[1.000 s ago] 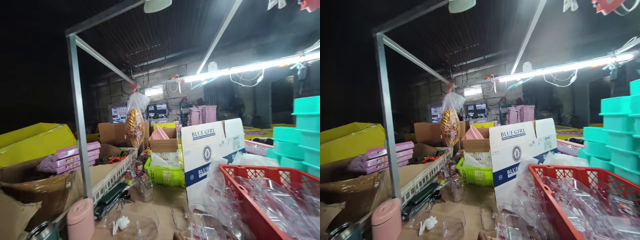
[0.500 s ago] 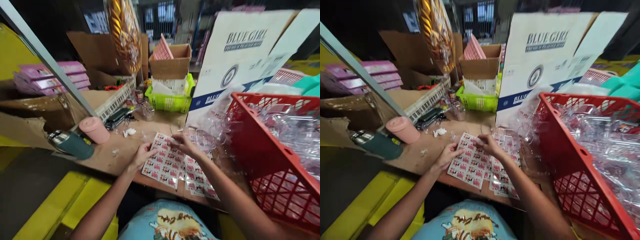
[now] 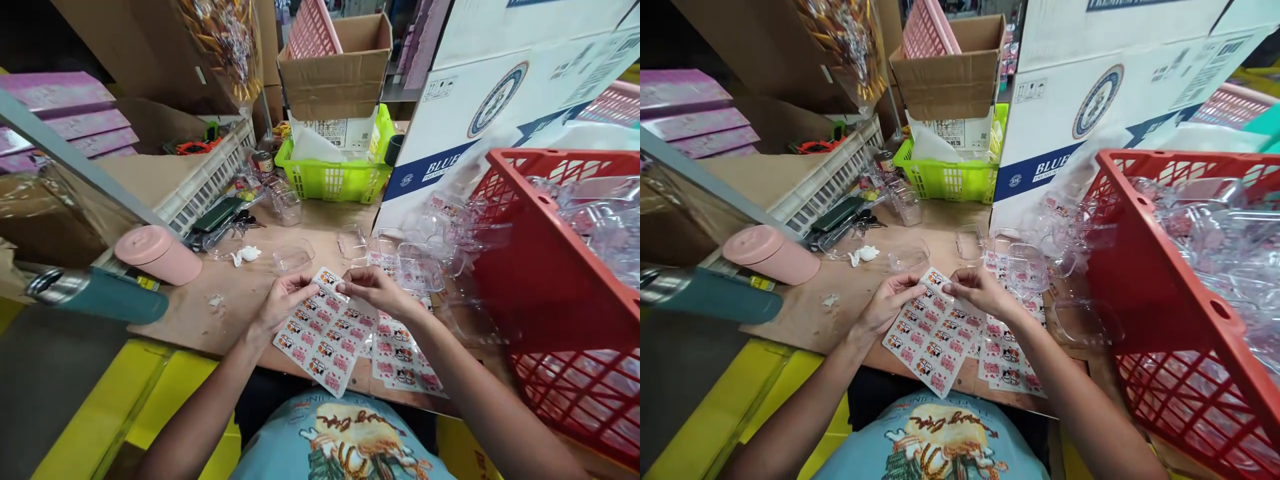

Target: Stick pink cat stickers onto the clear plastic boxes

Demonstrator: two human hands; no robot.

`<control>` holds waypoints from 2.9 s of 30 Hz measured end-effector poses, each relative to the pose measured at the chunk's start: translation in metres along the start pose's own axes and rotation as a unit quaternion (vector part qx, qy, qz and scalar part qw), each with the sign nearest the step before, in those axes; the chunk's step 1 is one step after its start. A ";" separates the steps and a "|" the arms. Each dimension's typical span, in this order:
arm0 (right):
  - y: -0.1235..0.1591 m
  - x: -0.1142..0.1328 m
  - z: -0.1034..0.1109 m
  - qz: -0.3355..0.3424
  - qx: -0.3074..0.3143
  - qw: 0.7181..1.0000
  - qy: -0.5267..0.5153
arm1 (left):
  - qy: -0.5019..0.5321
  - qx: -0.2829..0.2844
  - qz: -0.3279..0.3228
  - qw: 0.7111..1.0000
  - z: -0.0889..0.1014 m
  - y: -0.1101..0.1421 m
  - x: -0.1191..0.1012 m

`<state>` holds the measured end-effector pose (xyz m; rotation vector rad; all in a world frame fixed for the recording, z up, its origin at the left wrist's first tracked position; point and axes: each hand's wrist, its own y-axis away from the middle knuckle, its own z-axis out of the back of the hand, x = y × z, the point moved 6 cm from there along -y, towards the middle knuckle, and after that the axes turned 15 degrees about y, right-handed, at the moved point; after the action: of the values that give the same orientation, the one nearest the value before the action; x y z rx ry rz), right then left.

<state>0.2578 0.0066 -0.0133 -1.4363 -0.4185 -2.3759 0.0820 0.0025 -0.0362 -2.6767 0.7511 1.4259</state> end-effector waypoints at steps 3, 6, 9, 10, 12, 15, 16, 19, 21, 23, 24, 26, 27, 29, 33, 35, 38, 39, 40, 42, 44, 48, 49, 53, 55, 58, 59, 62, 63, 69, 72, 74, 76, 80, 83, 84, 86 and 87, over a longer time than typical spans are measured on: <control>0.001 0.007 0.007 0.042 -0.123 0.988 0.084 | -0.019 -0.017 -0.019 0.999 0.001 -0.003 0.002; 0.009 0.032 0.002 0.152 -0.230 0.925 0.261 | -0.059 -0.035 -0.060 0.996 0.001 -0.005 0.001; 0.010 0.045 -0.013 0.199 -0.231 0.894 0.329 | -0.096 -0.027 -0.095 0.991 -0.003 -0.005 0.001; 0.010 0.046 -0.015 0.194 -0.233 0.894 0.330 | -0.105 -0.023 -0.101 0.989 -0.004 -0.004 0.001; 0.008 0.044 -0.018 0.177 -0.231 0.902 0.318 | -0.123 -0.019 -0.116 0.985 -0.006 -0.003 0.002; 0.004 0.035 -0.013 0.141 -0.236 0.936 0.219 | -0.134 -0.023 -0.128 0.982 -0.003 -0.003 0.006; 0.003 0.030 -0.009 0.124 -0.248 0.944 0.180 | -0.133 -0.028 -0.125 0.983 -0.001 -0.004 0.009; 0.003 0.015 0.011 0.073 -0.313 0.941 0.106 | -0.159 -0.051 -0.116 0.979 0.011 -0.006 0.016; 0.007 0.010 0.026 0.052 -0.359 0.928 0.088 | -0.245 -0.084 -0.165 0.952 0.015 -0.002 0.010; 0.013 0.013 0.038 0.050 -0.401 0.911 0.080 | -0.336 -0.124 -0.245 0.901 0.009 0.008 -0.004; 0.017 0.018 0.042 0.061 -0.419 0.902 0.088 | -0.353 -0.128 -0.262 0.889 0.003 0.011 -0.009; 0.026 0.033 0.043 0.107 -0.437 0.884 0.129 | -0.291 -0.086 -0.208 0.930 -0.013 0.010 -0.010; 0.030 0.041 0.040 0.140 -0.432 0.877 0.157 | -0.214 -0.050 -0.148 0.964 -0.022 0.006 -0.007; 0.037 0.052 0.030 0.201 -0.394 0.875 0.199 | -0.030 -0.009 -0.043 0.999 -0.041 -0.001 0.001; 0.044 0.036 0.015 0.158 -0.336 0.924 0.086 | 0.145 -0.058 -0.077 0.985 -0.058 -0.006 0.001; 0.044 0.018 0.007 0.081 -0.327 0.940 -0.050 | 0.083 -0.064 -0.138 0.985 -0.061 0.000 0.001; 0.045 0.011 0.002 0.038 -0.332 0.930 -0.150 | -0.165 -0.040 -0.243 0.955 -0.061 0.011 -0.013; 0.048 0.014 0.006 0.040 -0.354 0.924 -0.140 | -0.257 -0.043 -0.285 0.922 -0.056 0.013 -0.022; 0.052 0.017 0.013 0.043 -0.382 0.916 -0.116 | -0.339 -0.054 -0.323 0.882 -0.048 0.014 -0.034; 0.060 0.024 0.025 0.048 -0.419 0.905 -0.060 | -0.454 -0.075 -0.352 0.815 -0.027 0.008 -0.057; 0.064 0.030 0.030 0.059 -0.412 0.909 -0.020 | -0.497 -0.056 -0.294 0.814 -0.006 -0.009 -0.071; 0.058 0.049 0.012 0.177 -0.331 0.916 0.143 | -0.463 -0.005 -0.186 0.867 0.004 -0.023 -0.081; 0.055 0.055 0.003 0.215 -0.300 0.906 0.207 | -0.435 0.015 -0.154 0.887 -0.002 -0.021 -0.079; 0.039 0.065 -0.010 0.289 -0.202 0.914 0.199 | -0.119 0.140 0.071 0.980 -0.034 0.001 -0.046; 0.030 0.059 -0.003 0.244 -0.186 0.950 0.054 | 0.021 0.173 0.091 0.981 -0.046 0.012 -0.035; 0.020 0.043 0.001 0.146 -0.133 0.978 -0.067 | 0.097 0.147 0.028 0.984 -0.047 0.018 -0.019; 0.019 0.038 0.002 0.126 -0.124 0.982 -0.070 | 0.112 0.124 0.005 0.986 -0.045 0.018 -0.013; 0.018 0.023 0.008 0.084 -0.131 0.987 -0.040 | 0.142 0.089 -0.022 0.986 -0.048 0.020 0.003; 0.019 0.020 0.010 0.074 -0.136 0.988 -0.028 | 0.147 0.088 -0.021 0.985 -0.051 0.021 0.006; 0.054 0.031 0.025 0.061 -0.236 0.970 0.003 | 0.220 0.000 0.006 0.976 -0.052 0.014 0.007; 0.073 0.037 0.001 0.054 -0.071 0.983 -0.160 | 0.248 -0.033 0.022 0.968 -0.047 0.011 0.008; 0.084 0.036 -0.016 0.042 0.025 0.970 -0.236 | 0.252 -0.040 0.030 0.966 -0.046 0.010 0.011; 0.089 0.031 -0.025 0.028 0.056 0.962 -0.266 | 0.249 -0.041 0.039 0.967 -0.046 0.010 0.015; 0.088 0.020 -0.029 0.015 0.065 0.958 -0.279 | 0.238 -0.038 0.045 0.969 -0.049 0.012 0.017; 0.086 0.018 -0.028 0.010 0.077 0.958 -0.276 | 0.233 -0.043 0.043 0.971 -0.049 0.013 0.017; 0.086 0.018 -0.028 0.008 0.080 0.959 -0.272 | 0.231 -0.043 0.043 0.971 -0.049 0.013 0.017; 0.084 0.018 -0.027 0.001 0.086 0.961 -0.262 | 0.226 -0.041 0.040 0.972 -0.048 0.013 0.018; 0.084 0.017 -0.026 -0.004 0.088 0.962 -0.257 | 0.225 -0.039 0.039 0.973 -0.048 0.012 0.018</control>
<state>0.2651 -0.0820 -0.0032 -1.9525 -0.7392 -1.8861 0.1224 -0.0269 -0.0200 -3.1067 0.8425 0.8742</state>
